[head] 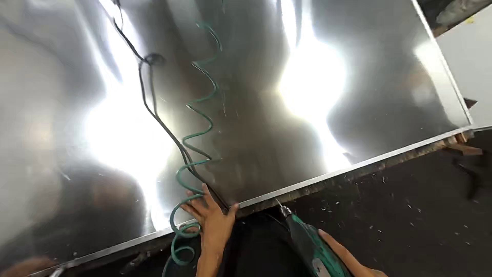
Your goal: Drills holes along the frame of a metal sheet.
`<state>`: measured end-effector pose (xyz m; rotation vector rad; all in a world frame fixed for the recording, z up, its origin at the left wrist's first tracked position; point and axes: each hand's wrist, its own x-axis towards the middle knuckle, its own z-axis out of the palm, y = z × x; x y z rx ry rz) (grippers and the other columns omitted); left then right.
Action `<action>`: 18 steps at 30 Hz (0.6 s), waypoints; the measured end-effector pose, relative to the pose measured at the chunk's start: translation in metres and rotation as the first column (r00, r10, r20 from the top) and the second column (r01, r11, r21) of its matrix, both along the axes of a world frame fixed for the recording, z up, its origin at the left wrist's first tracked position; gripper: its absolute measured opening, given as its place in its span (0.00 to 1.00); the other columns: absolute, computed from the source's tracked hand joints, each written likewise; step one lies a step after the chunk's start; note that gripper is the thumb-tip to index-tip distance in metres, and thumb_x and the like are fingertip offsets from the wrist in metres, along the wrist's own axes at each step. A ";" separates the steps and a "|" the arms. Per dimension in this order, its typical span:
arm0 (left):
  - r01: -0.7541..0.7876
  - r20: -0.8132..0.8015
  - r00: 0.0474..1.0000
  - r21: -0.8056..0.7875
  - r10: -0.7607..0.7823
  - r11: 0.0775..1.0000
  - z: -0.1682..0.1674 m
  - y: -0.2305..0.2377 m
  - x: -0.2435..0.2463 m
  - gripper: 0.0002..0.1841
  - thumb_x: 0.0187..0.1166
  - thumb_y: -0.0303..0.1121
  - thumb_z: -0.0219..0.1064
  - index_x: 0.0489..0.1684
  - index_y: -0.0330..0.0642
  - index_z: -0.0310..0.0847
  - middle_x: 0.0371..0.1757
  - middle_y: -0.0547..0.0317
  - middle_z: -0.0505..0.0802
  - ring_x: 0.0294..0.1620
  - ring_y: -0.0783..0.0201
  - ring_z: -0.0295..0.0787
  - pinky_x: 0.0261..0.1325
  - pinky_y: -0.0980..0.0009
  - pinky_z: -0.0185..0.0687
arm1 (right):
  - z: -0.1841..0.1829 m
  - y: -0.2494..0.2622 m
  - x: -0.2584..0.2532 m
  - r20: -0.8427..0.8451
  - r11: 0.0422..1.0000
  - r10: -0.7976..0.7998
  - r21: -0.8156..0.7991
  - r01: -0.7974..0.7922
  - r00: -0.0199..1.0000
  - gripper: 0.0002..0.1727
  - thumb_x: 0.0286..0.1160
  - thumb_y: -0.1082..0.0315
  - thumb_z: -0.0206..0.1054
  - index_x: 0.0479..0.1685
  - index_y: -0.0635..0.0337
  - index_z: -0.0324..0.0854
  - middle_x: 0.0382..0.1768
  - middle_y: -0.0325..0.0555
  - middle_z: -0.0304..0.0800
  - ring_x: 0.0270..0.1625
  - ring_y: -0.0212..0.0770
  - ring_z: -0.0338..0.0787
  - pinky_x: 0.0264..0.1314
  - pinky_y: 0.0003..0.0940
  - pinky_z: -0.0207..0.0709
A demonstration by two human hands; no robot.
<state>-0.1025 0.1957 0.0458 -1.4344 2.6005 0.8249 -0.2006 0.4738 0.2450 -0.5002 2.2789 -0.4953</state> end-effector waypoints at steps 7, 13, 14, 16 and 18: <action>0.032 0.159 0.987 -0.044 -0.025 0.999 0.007 -0.001 -0.007 0.66 0.54 0.69 0.74 0.97 0.48 0.43 0.95 0.32 0.33 0.91 0.19 0.17 0.68 0.06 0.22 | 0.005 -0.031 -0.018 0.047 0.996 0.060 0.060 -0.063 0.997 0.48 0.60 0.58 0.79 0.89 0.52 0.67 0.46 0.56 0.97 0.37 0.57 0.96 0.36 0.61 0.87; 0.041 0.185 0.982 -0.034 -0.034 0.999 0.006 -0.004 -0.009 0.67 0.52 0.66 0.78 0.97 0.48 0.42 0.94 0.29 0.31 0.91 0.18 0.16 0.68 0.06 0.25 | 0.006 -0.045 -0.027 0.065 0.994 0.067 0.082 -0.072 0.996 0.47 0.61 0.58 0.77 0.89 0.51 0.67 0.45 0.56 0.97 0.35 0.56 0.96 0.32 0.60 0.86; 0.041 0.190 0.981 -0.036 -0.033 0.999 0.007 -0.004 -0.009 0.67 0.52 0.66 0.78 0.97 0.48 0.42 0.94 0.28 0.32 0.91 0.17 0.17 0.67 0.06 0.26 | 0.006 -0.047 -0.028 0.071 0.994 0.067 0.086 -0.073 0.995 0.47 0.60 0.59 0.77 0.89 0.52 0.67 0.45 0.55 0.97 0.36 0.57 0.96 0.32 0.61 0.86; 0.039 0.201 0.979 -0.010 -0.037 0.999 0.010 -0.004 -0.011 0.67 0.53 0.66 0.78 0.97 0.47 0.42 0.94 0.28 0.32 0.90 0.17 0.18 0.68 0.06 0.27 | 0.008 -0.049 -0.029 0.084 0.992 0.056 0.106 -0.064 0.995 0.47 0.59 0.59 0.77 0.89 0.52 0.67 0.46 0.55 0.97 0.36 0.57 0.96 0.32 0.62 0.86; 0.066 0.145 0.988 -0.035 -0.061 0.997 0.013 -0.002 -0.016 0.64 0.57 0.65 0.75 0.96 0.41 0.44 0.93 0.22 0.37 0.90 0.15 0.24 0.73 0.09 0.29 | 0.010 -0.053 -0.032 0.083 0.989 0.052 0.131 -0.062 0.995 0.46 0.61 0.57 0.76 0.89 0.53 0.67 0.46 0.56 0.97 0.36 0.58 0.96 0.32 0.63 0.85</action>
